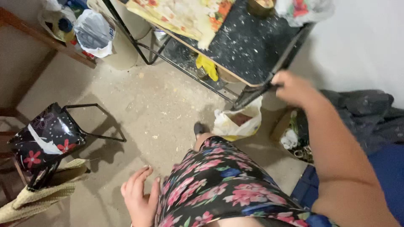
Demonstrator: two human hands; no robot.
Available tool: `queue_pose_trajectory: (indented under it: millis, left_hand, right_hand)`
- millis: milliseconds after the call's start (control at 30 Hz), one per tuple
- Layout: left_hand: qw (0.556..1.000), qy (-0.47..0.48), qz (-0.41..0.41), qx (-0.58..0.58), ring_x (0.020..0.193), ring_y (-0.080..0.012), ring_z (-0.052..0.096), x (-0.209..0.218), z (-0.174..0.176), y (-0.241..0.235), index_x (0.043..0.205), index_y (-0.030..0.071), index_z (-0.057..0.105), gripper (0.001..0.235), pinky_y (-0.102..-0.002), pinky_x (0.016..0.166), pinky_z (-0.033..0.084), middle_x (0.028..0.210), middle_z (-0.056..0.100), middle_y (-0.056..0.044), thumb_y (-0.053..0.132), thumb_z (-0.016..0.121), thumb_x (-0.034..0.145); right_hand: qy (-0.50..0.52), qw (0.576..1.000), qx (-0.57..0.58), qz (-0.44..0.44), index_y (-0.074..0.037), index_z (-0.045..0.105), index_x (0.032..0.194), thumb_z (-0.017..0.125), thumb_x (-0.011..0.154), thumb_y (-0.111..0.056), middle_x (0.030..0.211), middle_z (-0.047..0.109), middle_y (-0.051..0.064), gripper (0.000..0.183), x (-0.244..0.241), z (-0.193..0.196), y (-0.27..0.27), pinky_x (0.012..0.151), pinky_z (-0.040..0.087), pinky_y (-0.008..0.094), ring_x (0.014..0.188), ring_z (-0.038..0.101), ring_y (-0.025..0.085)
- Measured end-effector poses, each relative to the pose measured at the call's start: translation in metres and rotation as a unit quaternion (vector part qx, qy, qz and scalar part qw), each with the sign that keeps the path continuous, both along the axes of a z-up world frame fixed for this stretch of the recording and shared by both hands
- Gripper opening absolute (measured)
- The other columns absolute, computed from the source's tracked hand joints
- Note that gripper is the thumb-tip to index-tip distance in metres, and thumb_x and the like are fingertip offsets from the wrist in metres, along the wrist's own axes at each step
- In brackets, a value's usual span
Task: The person mixes a white substance in a small container using a green spatula. They add a liquid from a purple cup and continue stirring. The person then transfers the mixture into a metal mold and smooths the surface.
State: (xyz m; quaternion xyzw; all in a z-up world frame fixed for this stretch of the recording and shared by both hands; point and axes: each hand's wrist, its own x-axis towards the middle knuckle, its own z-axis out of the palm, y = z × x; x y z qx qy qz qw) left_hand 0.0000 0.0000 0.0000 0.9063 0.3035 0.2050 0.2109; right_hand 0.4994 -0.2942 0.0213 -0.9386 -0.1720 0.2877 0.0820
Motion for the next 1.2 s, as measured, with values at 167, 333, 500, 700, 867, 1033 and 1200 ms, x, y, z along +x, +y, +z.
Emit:
queue_pose_trajectory:
  millis: [167,333,500,700,867,1033,1200]
  left_hand:
    - [0.999,-0.003,0.026,0.042,0.114,-0.0162,0.068,0.008,-0.001,0.047,0.116,0.020,0.074,0.031,-0.038,0.104,0.039,0.126,0.074,-0.001,0.032,0.079,0.088]
    - [0.996,0.016,0.067,0.053,0.109,-0.0179,0.069,0.065,0.017,0.104,0.114,0.019,0.075,0.027,-0.036,0.100,0.044,0.126,0.074,-0.002,0.030,0.079,0.090]
    - [0.998,-0.010,-0.044,0.038,0.115,-0.0218,0.067,0.161,0.043,0.180,0.111,0.015,0.073,0.023,-0.039,0.102,0.041,0.122,0.073,-0.004,0.022,0.077,0.091]
    - [0.991,-0.058,-0.119,0.007,0.109,-0.0229,0.069,0.254,0.051,0.238,0.113,0.013,0.069,0.020,-0.040,0.099,0.043,0.120,0.071,-0.009,0.021,0.074,0.095]
    - [0.984,-0.030,-0.172,-0.030,0.106,-0.0232,0.069,0.297,0.046,0.274,0.115,0.014,0.070,0.022,-0.040,0.098,0.043,0.121,0.071,-0.008,0.027,0.071,0.097]
    - [0.966,0.000,-0.251,-0.066,0.105,-0.0219,0.068,0.360,0.046,0.320,0.109,0.020,0.074,0.014,-0.040,0.095,0.042,0.118,0.073,-0.004,0.022,0.072,0.095]
    - [0.914,-0.052,-0.395,-0.078,0.107,-0.0232,0.070,0.419,0.053,0.388,0.113,0.013,0.072,0.019,-0.038,0.092,0.044,0.119,0.072,-0.006,0.014,0.075,0.094]
  right_hand:
    - [-0.174,0.973,0.152,-0.012,-0.005,0.058,0.136,0.078,0.093,-0.034,0.130,0.061,0.021,0.056,0.142,0.001,0.096,0.099,0.045,0.050,0.117,0.058,0.041]
    - [-0.265,0.955,0.135,0.015,-0.001,0.037,0.157,0.094,0.084,-0.042,0.148,0.035,0.025,0.102,0.236,-0.035,0.144,0.105,0.039,0.060,0.133,0.039,0.049]
    - [-0.264,0.941,0.209,-0.020,0.002,0.040,0.146,0.102,0.067,-0.027,0.141,0.048,0.028,0.105,0.252,-0.054,0.161,0.103,0.040,0.055,0.129,0.049,0.046]
    - [-0.281,0.929,0.234,-0.050,0.005,0.040,0.140,0.099,0.069,-0.019,0.135,0.050,0.029,0.096,0.238,-0.038,0.176,0.101,0.042,0.049,0.121,0.054,0.046]
    - [-0.273,0.926,0.248,-0.077,0.009,0.042,0.142,0.097,0.067,-0.019,0.137,0.049,0.031,0.097,0.182,-0.033,0.195,0.106,0.040,0.048,0.123,0.052,0.045]
    - [-0.218,0.939,0.255,-0.071,0.003,0.050,0.141,0.097,0.058,-0.021,0.137,0.055,0.026,0.099,0.130,-0.019,0.284,0.107,0.041,0.045,0.123,0.054,0.040]
    - [-0.083,0.974,0.159,-0.141,-0.004,0.039,0.153,0.096,0.067,-0.029,0.149,0.043,0.023,0.106,0.128,-0.032,0.357,0.109,0.042,0.059,0.139,0.043,0.043]
